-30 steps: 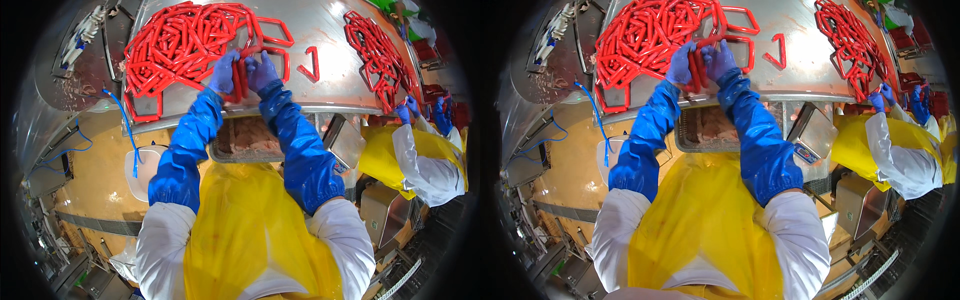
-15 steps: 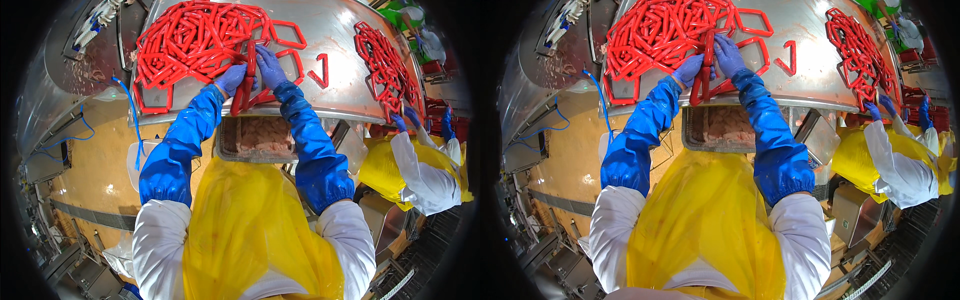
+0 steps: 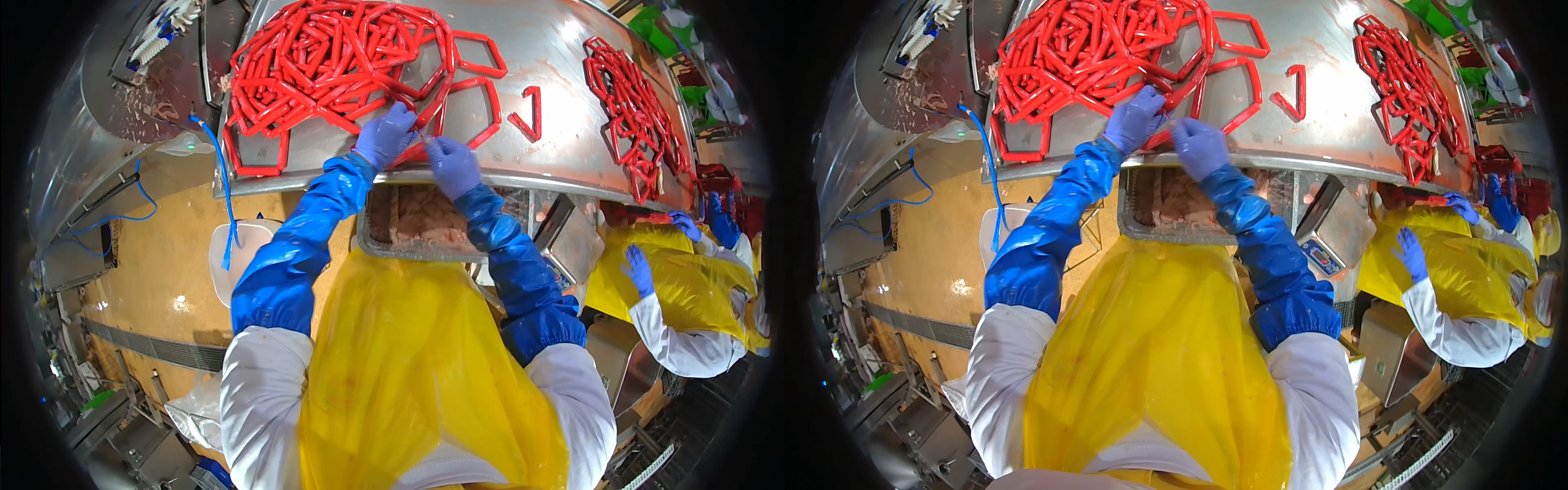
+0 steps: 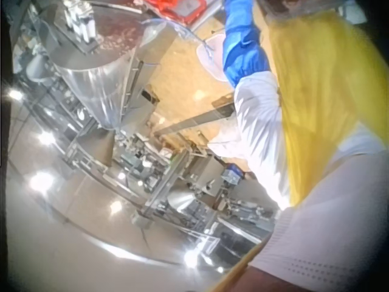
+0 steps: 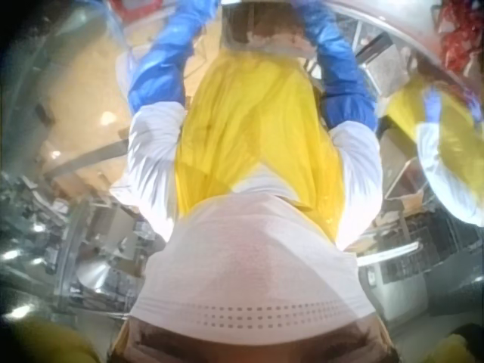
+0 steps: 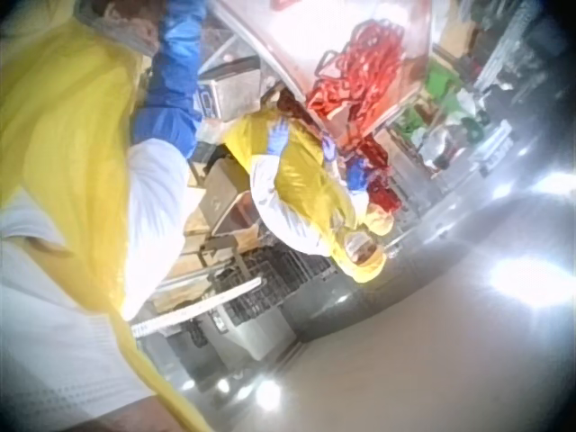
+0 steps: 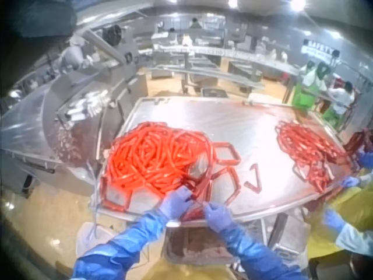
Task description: The person repeatedly picks up red plastic frames from a pile on a stainless steel table, manipulates them with gloved hands, and places them into a metal tray. The task is performed in a food processing facility with other workers visible in the background.
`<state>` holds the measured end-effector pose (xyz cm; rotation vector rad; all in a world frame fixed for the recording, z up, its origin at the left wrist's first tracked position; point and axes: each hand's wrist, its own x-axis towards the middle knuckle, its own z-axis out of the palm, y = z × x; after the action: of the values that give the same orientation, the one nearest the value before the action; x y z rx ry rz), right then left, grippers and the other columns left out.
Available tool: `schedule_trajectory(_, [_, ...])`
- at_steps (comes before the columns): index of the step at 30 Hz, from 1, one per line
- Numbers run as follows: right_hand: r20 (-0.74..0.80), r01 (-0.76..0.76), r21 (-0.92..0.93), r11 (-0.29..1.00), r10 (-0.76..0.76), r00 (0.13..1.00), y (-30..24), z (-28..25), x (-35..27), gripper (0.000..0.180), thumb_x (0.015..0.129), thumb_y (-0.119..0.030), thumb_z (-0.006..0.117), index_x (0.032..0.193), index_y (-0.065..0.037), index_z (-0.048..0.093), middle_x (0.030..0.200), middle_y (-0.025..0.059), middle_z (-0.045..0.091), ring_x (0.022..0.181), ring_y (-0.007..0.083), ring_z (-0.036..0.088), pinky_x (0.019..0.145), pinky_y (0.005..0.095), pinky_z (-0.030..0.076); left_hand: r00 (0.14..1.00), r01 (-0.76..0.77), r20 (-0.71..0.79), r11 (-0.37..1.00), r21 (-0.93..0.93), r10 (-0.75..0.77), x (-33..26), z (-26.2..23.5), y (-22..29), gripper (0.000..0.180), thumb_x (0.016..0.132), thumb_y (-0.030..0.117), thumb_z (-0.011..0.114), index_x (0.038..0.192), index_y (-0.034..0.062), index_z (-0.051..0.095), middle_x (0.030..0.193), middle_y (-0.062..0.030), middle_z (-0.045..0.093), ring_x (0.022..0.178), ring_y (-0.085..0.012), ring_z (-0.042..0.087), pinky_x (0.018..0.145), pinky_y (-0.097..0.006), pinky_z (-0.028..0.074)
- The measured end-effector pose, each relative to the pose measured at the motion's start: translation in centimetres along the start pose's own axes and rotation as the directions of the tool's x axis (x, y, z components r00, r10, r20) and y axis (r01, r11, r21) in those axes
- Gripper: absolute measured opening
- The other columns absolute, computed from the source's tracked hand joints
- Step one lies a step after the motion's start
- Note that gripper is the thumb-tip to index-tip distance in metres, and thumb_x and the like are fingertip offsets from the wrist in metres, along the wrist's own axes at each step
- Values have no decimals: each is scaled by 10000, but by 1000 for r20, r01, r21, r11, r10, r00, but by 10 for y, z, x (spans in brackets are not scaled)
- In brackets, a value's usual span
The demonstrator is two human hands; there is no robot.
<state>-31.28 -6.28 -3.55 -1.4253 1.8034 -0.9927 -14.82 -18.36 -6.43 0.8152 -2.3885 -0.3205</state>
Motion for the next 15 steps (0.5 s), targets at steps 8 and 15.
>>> schedule_trajectory(8, [200, -148, 578, 803, 37, 979, 48, 36, 17, 460, 1079, -479, 533, 1152, -61, 710, 975, -6, 685, 941, 125, 638, 885, 339, 544, 721, 629, 657, -188, -754, -221, 3, -6, 18, 295, 1075, 365, 553, 1158, 95, 638, 816, -40, 620, 585, -120, 572, 451, -274, 464])
schedule_trajectory(15, [241, -115, 464, 878, 0, 970, 60, 19, 34, 400, 1079, -392, 576, 1215, -25, 654, 964, 17, 693, 904, 111, 628, 827, 287, 514, 453, 821, 887, -348, -453, -86, 4, -15, 24, 413, 997, 546, 643, 1022, 134, 669, 743, 1, 630, 464, -62, 516, 365, -188, 384])
